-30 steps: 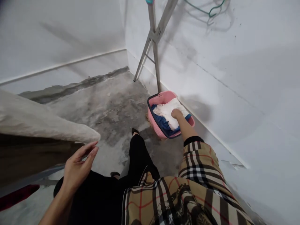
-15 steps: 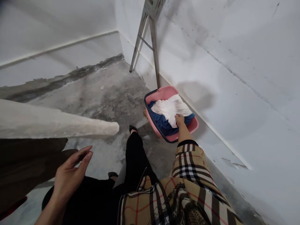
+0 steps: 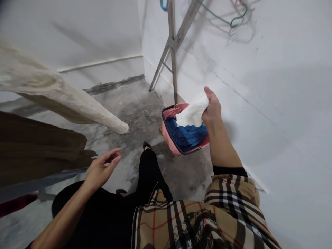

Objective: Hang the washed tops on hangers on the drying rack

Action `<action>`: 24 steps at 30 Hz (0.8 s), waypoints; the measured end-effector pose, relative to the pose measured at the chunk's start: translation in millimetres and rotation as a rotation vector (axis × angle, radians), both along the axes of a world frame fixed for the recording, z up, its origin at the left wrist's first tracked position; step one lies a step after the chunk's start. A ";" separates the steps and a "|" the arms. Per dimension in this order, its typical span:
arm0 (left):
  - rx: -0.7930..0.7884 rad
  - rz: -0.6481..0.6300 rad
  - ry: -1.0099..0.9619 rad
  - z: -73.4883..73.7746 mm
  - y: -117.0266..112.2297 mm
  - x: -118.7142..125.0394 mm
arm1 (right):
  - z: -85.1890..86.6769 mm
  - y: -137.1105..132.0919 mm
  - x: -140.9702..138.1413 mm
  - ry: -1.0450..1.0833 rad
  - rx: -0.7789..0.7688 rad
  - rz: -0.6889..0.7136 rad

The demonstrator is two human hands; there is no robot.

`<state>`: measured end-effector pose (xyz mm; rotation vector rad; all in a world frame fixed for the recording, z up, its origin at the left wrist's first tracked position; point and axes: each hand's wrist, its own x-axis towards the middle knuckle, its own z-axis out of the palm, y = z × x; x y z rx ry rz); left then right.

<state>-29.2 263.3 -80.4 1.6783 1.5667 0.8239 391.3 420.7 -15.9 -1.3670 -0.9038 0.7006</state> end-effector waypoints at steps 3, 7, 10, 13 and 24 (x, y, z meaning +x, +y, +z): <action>0.017 -0.088 -0.053 8.6 -9.9 15.8 | 75.6 -32.8 -43.5 0.036 0.145 0.087; 0.093 -0.184 -0.067 30.3 -27.2 40.1 | 145.5 -75.6 -94.7 -0.105 0.196 0.192; 0.194 -0.238 -0.132 51.2 -44.7 50.9 | 171.9 -98.6 -125.8 -0.195 0.224 0.289; 0.310 -0.235 -0.231 72.6 -64.5 51.7 | 181.2 -115.2 -157.2 -0.208 0.260 0.368; 0.367 -0.092 -0.483 115.4 -86.8 18.9 | 173.1 -148.5 -253.8 0.322 0.075 0.641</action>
